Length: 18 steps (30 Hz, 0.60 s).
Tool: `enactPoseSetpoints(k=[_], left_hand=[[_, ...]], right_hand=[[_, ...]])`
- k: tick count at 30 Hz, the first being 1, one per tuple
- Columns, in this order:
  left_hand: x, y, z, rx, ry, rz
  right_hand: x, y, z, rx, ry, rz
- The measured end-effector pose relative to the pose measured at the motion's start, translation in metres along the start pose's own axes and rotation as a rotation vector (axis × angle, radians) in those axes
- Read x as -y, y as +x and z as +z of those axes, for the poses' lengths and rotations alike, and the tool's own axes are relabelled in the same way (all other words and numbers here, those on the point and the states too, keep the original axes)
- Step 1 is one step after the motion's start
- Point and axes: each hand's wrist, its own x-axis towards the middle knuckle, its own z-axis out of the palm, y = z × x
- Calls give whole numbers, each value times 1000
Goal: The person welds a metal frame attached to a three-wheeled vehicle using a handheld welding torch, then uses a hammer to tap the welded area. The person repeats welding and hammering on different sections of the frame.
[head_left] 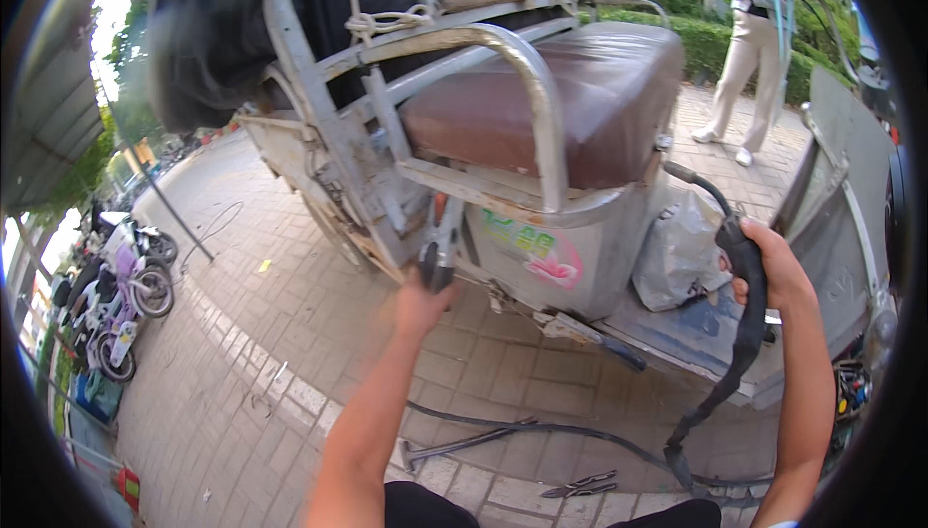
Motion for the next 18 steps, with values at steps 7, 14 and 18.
enactPoseSetpoints(k=[7,14,18], left_hand=[[-6,26,6,40,170,109],[-18,7,-8,83,235,7],[-13,14,-10,67,278,43]], right_hand=[[-18,12,-71,-73,-53,15],[-32,35,-57,-256,-57,65],[-22,26,-61,-116,-128,118]])
